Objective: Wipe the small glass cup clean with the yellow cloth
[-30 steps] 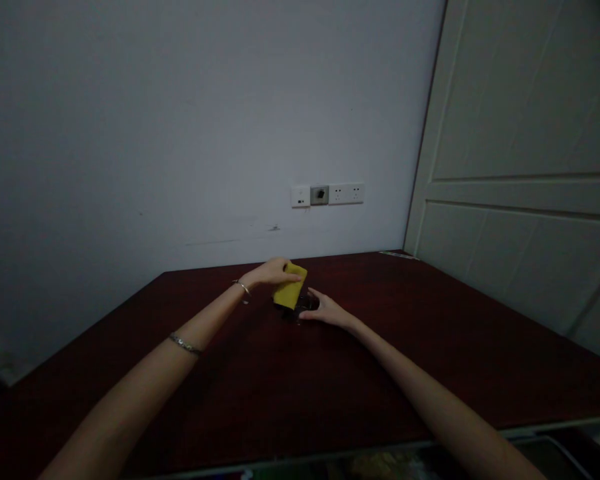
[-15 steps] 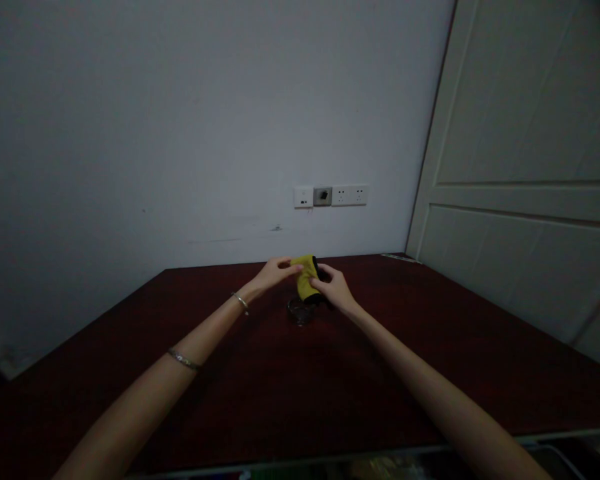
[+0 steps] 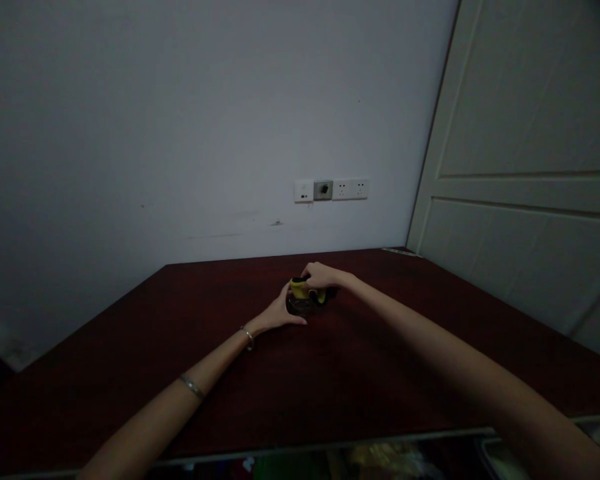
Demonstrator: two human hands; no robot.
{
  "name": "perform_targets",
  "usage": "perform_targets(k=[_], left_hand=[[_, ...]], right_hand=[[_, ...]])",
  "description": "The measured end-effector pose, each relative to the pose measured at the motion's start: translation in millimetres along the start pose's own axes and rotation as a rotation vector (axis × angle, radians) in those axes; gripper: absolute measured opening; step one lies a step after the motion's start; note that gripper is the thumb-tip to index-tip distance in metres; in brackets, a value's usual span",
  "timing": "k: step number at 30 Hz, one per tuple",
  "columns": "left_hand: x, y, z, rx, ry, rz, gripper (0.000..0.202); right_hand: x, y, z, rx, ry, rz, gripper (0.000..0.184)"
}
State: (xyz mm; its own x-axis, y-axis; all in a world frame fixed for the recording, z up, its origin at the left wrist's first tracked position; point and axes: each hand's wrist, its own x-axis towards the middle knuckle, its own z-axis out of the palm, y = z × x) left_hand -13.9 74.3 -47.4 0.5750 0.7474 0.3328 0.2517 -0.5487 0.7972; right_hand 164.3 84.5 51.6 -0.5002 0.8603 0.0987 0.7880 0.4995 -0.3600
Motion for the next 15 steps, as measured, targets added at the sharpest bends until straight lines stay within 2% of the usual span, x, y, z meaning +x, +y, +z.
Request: perform_targets(k=[10, 15], left_hand=[[3.0, -14.0, 7.1, 0.032, 0.06, -0.091, 0.107], [3.8, -9.4, 7.6, 0.074, 0.06, -0.124, 0.086]], right_hand=[[3.6, -13.4, 18.1, -0.079, -0.147, -0.028, 0.018], [0.0, -5.6, 23.9, -0.022, -0.183, -0.025, 0.022]])
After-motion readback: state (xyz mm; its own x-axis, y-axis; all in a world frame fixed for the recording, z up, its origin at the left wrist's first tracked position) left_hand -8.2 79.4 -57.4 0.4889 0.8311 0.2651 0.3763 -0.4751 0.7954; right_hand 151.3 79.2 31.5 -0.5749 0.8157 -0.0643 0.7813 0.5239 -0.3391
